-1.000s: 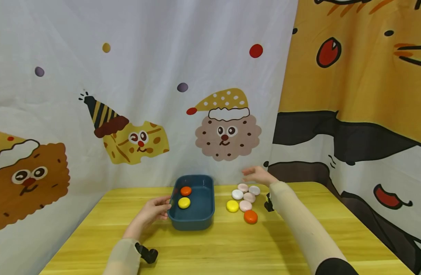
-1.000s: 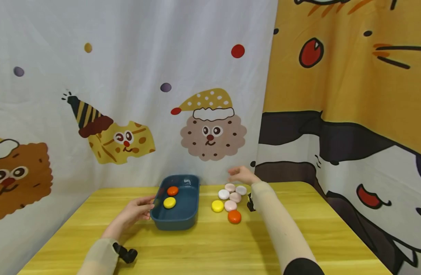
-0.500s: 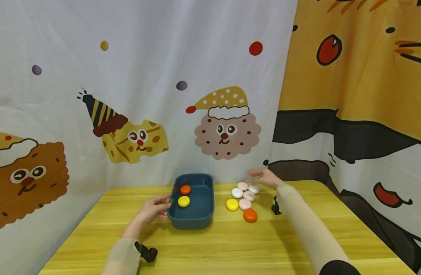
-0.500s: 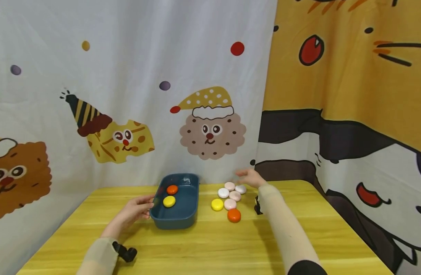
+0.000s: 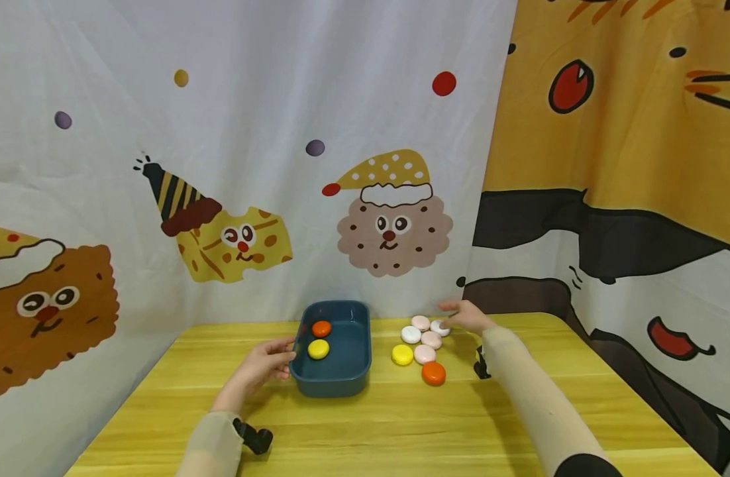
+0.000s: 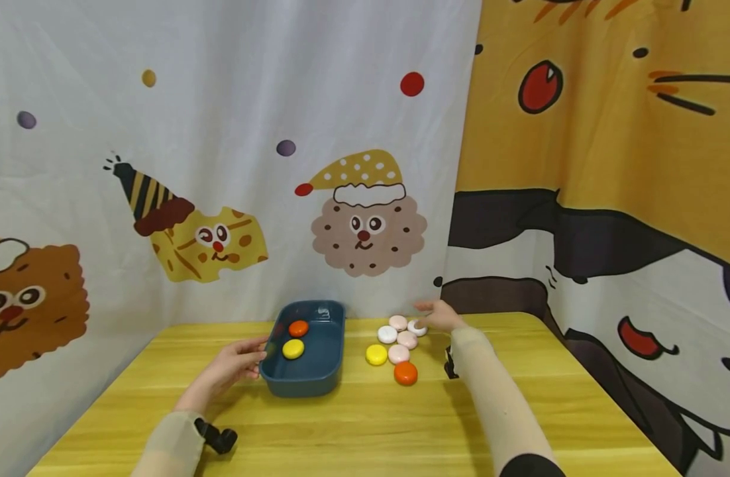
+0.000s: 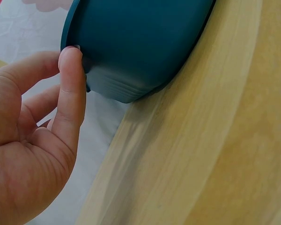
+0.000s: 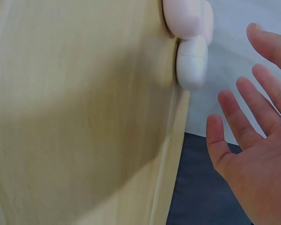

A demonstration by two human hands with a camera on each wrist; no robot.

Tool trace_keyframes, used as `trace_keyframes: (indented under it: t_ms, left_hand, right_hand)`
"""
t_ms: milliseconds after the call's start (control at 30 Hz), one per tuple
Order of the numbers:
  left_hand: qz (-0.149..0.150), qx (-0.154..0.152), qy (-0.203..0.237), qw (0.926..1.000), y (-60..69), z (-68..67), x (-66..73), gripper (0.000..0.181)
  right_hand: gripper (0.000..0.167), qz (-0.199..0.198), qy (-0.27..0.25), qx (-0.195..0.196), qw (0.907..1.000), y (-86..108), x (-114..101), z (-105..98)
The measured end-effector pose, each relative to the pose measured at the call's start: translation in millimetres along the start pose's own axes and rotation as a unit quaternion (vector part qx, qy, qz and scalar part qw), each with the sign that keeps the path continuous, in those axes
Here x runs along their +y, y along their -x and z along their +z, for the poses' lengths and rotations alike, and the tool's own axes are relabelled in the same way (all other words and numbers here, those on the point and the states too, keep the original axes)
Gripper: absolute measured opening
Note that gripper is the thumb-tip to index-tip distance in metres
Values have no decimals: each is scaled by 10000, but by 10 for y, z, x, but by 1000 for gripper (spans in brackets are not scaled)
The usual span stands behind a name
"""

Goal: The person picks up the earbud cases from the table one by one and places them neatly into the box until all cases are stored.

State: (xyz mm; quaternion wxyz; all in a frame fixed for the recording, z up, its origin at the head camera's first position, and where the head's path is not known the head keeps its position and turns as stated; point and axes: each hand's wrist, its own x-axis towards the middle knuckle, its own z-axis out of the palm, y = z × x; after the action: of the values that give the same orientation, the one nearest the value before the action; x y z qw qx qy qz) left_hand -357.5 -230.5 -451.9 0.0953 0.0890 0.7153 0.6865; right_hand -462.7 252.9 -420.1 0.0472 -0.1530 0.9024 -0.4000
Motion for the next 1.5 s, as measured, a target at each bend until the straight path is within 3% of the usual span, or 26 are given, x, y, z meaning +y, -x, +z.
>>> trace_keyframes:
  t_ms: [433, 967, 1500]
  left_hand:
    - [-81, 72, 27, 9999, 1, 2, -6, 55]
    - [-10, 12, -62, 10000, 20, 9, 17, 56]
    - [-40, 57, -31, 10000, -2, -1, -3, 58]
  right_hand:
    - [61, 66, -28, 44, 10000, 31, 25, 74]
    - [58, -63, 110, 161, 9998, -31, 217, 152]
    - [57, 119, 272, 199, 9994, -82, 260, 204]
